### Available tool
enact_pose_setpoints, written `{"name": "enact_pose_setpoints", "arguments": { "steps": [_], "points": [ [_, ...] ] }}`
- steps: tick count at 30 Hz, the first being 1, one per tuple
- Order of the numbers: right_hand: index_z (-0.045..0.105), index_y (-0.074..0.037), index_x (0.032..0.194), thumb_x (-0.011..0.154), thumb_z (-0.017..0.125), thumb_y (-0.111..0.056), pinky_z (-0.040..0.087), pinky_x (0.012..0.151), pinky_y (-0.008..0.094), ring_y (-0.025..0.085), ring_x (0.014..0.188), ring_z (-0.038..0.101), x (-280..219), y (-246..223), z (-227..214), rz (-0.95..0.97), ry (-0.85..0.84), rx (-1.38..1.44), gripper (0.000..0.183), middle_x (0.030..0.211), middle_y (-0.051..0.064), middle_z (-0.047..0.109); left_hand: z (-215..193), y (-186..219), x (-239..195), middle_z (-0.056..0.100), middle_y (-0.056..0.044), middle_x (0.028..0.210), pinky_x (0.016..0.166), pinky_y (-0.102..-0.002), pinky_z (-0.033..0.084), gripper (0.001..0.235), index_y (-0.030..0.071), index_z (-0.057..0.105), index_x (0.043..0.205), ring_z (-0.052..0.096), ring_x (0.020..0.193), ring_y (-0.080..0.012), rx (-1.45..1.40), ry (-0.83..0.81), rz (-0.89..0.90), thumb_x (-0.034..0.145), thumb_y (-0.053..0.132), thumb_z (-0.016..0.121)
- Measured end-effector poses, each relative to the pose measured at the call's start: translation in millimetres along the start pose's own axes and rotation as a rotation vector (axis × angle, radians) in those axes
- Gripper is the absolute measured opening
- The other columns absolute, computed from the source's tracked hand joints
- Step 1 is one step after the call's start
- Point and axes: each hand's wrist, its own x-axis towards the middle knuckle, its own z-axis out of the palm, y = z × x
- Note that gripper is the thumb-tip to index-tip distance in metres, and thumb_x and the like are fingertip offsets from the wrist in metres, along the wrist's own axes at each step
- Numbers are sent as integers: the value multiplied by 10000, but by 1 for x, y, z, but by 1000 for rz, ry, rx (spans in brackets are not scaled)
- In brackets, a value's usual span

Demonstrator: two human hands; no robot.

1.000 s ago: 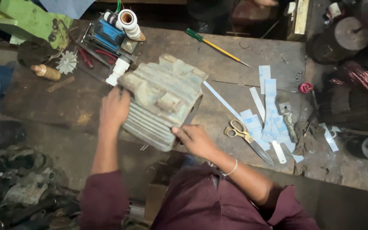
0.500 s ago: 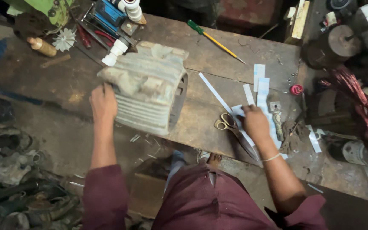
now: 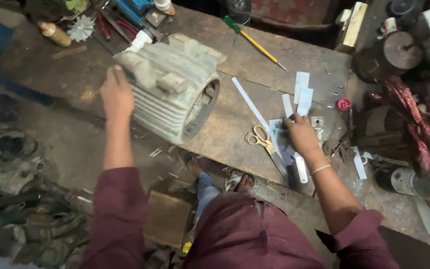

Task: The person cuts strips of white insulating tape with scissors and places them into the slots of a motor housing. The person repeats this process for multiple slots on the housing.

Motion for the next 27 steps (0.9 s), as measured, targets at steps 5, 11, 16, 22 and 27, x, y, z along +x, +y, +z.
{"name": "enact_pose_setpoints", "arguments": {
  "steps": [5, 11, 16, 22, 27],
  "points": [
    [715, -59, 1061, 907, 785, -104, 550, 812, 433, 340, 944, 711, -33, -5, -53, 227, 204, 419, 175, 999, 152, 733, -17, 60, -90, 583, -208, 1277, 1094, -547, 391, 243, -11, 548, 1290, 532, 1226, -414, 70, 461, 351, 1146, 185, 547],
    [737, -46, 1085, 849, 708, -4, 582, 763, 358, 280, 851, 748, -74, -93, -119, 39, 203, 711, 241, 954, 114, 734, 28, 156, -249, 666, -166, 1217, 990, -466, 504, 324, 64, 673, 1211, 625, 1167, -364, -368, -413, 448, 918, 181, 744],
    [755, -68, 1023, 819, 777, -60, 570, 743, 366, 267, 859, 724, -78, -137, -138, -79, 227, 643, 205, 945, 88, 749, 48, 165, -276, 729, -131, 1035, 807, -379, 584, 182, 61, 693, 1103, 740, 951, -288, -543, -527, 222, 937, 119, 742],
    [758, -68, 971, 784, 799, -83, 572, 744, 365, 273, 882, 720, -77, -157, -140, -170, 214, 645, 192, 979, 79, 749, 45, 147, -275, 753, -114, 936, 755, -336, 584, 216, 59, 739, 1042, 762, 863, -239, -581, -410, 238, 864, -38, 667],
    [730, -59, 960, 774, 819, -93, 562, 733, 373, 286, 844, 704, -74, -163, -120, -174, 256, 633, 209, 915, 90, 714, 42, 137, -265, 765, -97, 929, 751, -324, 584, 194, 59, 749, 1011, 770, 857, -220, -601, -469, 251, 853, -37, 688]
  ]
}}
